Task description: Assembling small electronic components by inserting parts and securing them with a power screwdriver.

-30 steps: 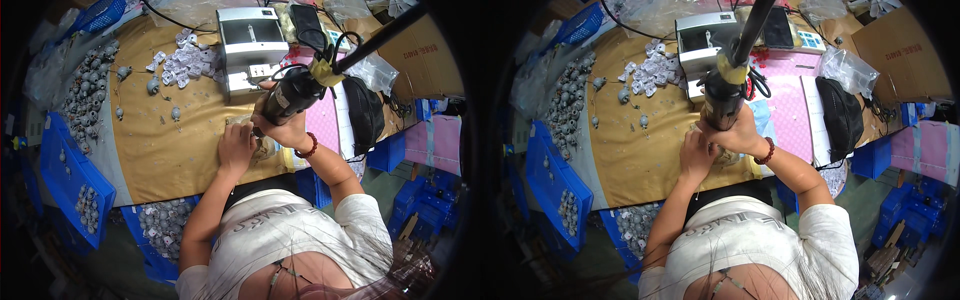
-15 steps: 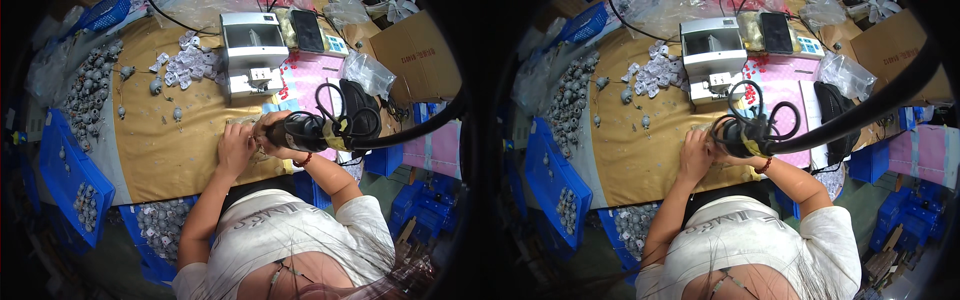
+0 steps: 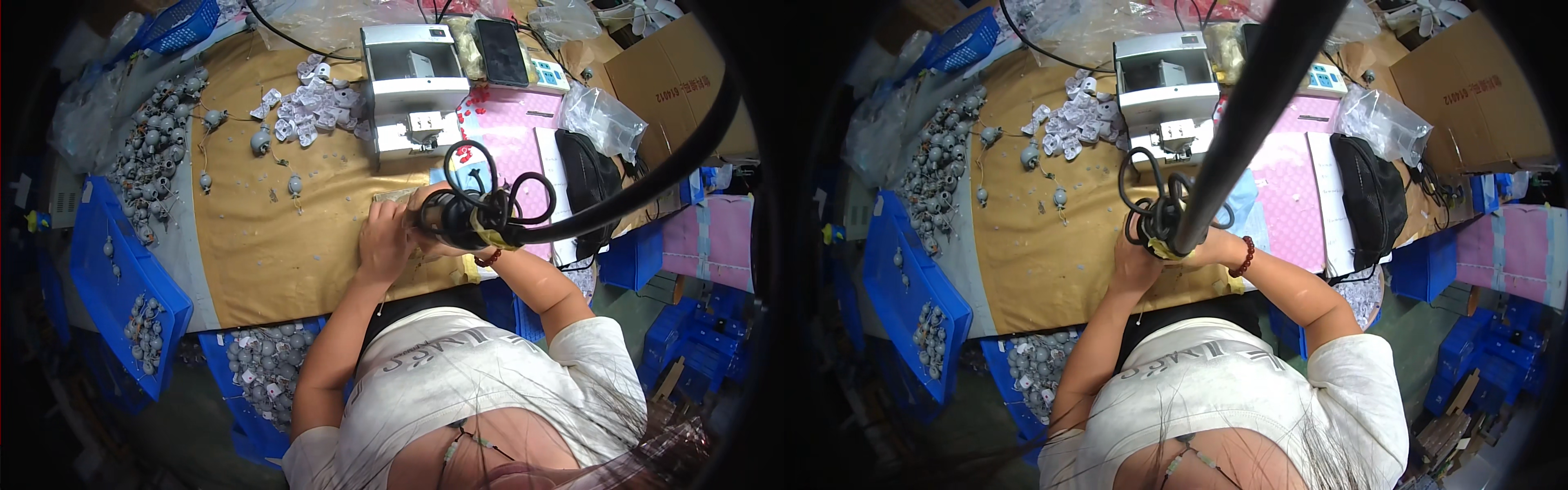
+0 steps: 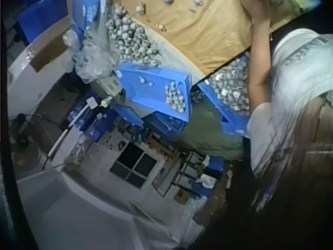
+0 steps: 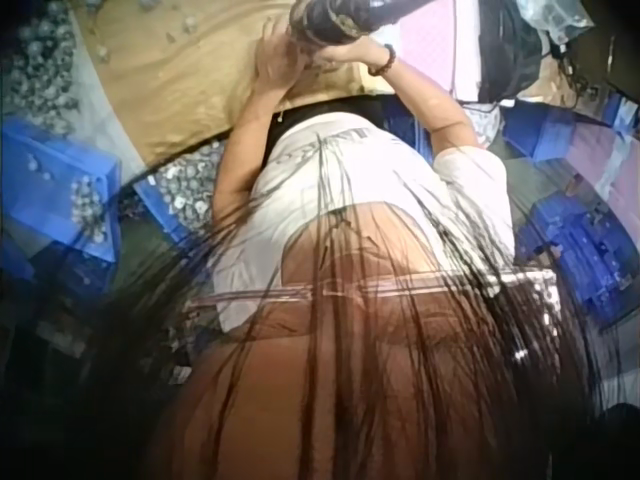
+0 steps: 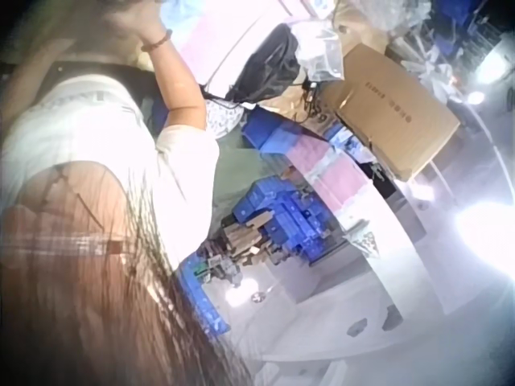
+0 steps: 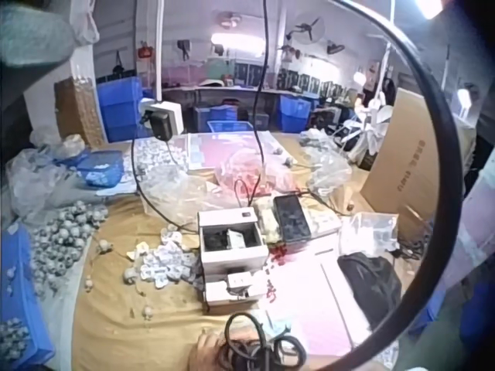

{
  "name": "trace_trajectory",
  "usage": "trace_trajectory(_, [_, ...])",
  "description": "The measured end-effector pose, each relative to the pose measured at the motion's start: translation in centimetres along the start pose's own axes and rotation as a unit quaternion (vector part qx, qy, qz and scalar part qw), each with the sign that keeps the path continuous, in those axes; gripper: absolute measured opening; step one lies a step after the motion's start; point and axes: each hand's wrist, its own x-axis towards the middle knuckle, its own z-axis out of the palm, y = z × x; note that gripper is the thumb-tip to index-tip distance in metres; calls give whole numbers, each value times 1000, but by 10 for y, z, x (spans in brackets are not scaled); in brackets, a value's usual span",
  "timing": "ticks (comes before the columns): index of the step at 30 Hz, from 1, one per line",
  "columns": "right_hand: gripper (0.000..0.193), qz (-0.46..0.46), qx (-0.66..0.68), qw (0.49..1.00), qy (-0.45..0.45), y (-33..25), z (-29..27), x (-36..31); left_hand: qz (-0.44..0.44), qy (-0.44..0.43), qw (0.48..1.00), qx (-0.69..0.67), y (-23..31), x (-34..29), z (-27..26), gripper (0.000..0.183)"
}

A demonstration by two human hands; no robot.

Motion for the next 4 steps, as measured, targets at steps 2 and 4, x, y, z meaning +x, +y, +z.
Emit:
trace_trajectory(2, [50, 45, 42, 997, 48, 10, 0, -7, -4, 1, 1000, 12, 3, 1, 1, 45])
trace_trajectory(4, [56, 64, 67, 993, 70, 16, 1, -9, -23, -10, 999, 26, 5, 2, -1, 46])
